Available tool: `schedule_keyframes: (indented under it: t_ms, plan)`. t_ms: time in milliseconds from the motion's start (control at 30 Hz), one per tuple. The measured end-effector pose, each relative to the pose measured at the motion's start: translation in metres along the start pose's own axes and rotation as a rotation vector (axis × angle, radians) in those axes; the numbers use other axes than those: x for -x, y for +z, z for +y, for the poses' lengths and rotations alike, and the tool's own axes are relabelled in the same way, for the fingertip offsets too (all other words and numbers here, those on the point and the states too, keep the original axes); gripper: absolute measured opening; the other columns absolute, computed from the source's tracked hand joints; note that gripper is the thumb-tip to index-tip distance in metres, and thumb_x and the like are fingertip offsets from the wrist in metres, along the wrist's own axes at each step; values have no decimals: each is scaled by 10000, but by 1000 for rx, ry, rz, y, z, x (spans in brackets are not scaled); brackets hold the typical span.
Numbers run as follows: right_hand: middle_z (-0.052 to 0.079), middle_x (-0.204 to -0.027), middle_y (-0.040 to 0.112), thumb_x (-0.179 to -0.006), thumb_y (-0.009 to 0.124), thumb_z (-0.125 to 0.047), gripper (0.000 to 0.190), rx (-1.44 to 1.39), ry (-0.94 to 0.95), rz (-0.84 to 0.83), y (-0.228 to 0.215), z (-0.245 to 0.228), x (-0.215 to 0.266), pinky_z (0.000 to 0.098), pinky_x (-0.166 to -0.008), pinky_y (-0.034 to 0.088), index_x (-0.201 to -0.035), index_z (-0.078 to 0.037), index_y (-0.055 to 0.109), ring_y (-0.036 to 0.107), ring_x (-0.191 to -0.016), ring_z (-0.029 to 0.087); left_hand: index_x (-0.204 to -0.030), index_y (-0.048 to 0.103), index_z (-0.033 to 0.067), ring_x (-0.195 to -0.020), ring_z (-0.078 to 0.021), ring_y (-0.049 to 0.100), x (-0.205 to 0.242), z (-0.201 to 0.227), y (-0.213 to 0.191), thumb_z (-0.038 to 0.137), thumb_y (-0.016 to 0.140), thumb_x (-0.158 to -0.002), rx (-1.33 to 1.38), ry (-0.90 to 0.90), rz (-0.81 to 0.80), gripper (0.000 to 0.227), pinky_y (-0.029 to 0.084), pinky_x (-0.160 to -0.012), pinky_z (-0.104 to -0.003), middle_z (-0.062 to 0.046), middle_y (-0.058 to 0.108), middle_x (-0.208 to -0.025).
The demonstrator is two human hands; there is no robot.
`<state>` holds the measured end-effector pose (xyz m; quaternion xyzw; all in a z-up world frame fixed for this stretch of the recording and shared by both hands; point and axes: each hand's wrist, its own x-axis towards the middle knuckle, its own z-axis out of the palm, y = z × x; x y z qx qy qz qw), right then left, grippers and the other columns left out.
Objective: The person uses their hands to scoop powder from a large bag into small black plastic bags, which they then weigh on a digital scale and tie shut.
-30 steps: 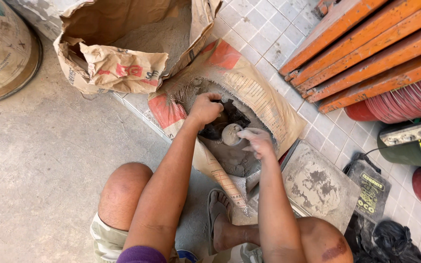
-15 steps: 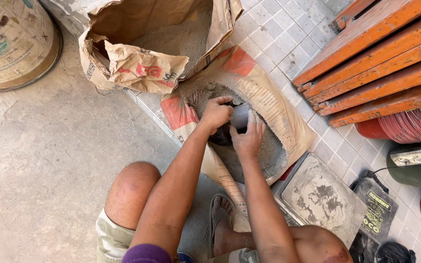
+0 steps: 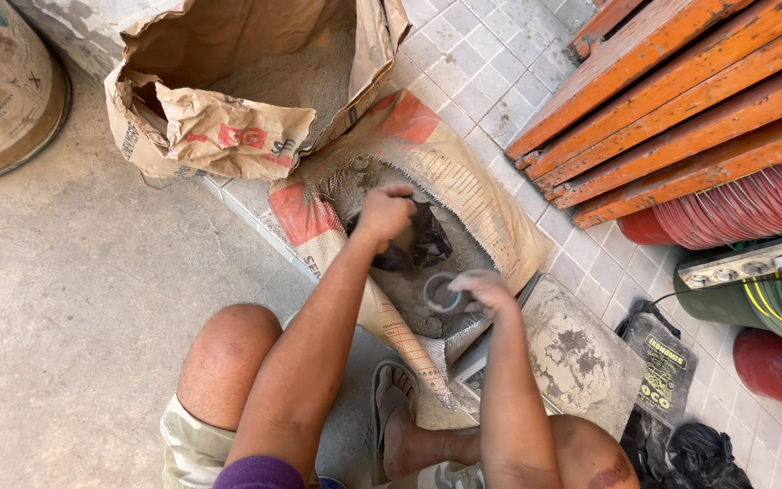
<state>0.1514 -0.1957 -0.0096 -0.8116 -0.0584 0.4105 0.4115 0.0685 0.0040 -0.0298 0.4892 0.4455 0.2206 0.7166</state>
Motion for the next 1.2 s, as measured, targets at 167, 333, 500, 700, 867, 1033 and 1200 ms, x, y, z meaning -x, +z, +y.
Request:
schedule_keyframes:
  t_ms: [167, 333, 500, 700, 867, 1033, 1200]
  plan:
    - [236, -1073, 594, -472, 889, -330, 724, 325, 26, 28, 35, 34, -23, 423, -680, 550, -1076, -29, 627, 581, -1002, 359, -981, 685, 128, -801, -249, 640, 31, 27, -4, 70, 572, -600, -55, 42, 25, 401, 498, -713, -343, -139, 667, -823]
    - [207, -1218, 499, -584, 828, -268, 785, 174, -86, 255, 46, -2, -27, 436, -839, 518, -1245, -61, 459, 498, -1126, 340, -983, 651, -61, -467, -255, 597, 28, 8, 2, 12, 625, -596, 272, -81, -123, 394, 525, -482, -287, -168, 608, -625]
    - [171, -1032, 605, -752, 604, -588, 637, 505, 8, 278, 67, 23, -62, 411, -586, 565, -1103, -56, 597, 618, -915, 308, -882, 698, 76, -511, -177, 569, 11, 10, -5, -5, 641, -603, 87, 30, -93, 296, 468, -493, -293, -102, 622, -702]
    - [138, -816, 647, -740, 509, -256, 261, 642, -276, 342, 49, -44, -7, 458, -782, 478, -878, -109, 675, 605, -903, 336, -936, 683, 87, -479, -157, 588, 0, 13, -29, -25, 590, -629, 180, 87, 67, 340, 492, -441, -249, -104, 654, -715]
    - [197, -899, 632, -745, 470, -129, 274, 541, -441, 386, 62, -55, 15, 464, -835, 459, -941, -53, 646, 588, -937, 361, -913, 693, 62, -526, -154, 602, 20, 24, -14, -15, 570, -633, 198, 116, 52, 316, 514, -493, -254, -121, 633, -703]
    - [188, -946, 626, -750, 437, -179, 299, 581, -350, 523, 45, -44, -14, 467, -880, 453, -971, -60, 600, 584, -971, 367, -880, 700, 73, -568, -191, 631, 32, 24, -9, -27, 585, -594, 91, 112, -103, 324, 526, -521, -302, -144, 630, -680]
    - [220, -891, 623, -737, 429, -129, 341, 497, -373, 453, 34, -53, -1, 482, -820, 473, -980, 0, 631, 582, -945, 401, -834, 712, 73, -635, -172, 590, 87, 54, 4, -35, 576, -632, 83, 216, -124, 266, 519, -591, -295, -130, 641, -806]
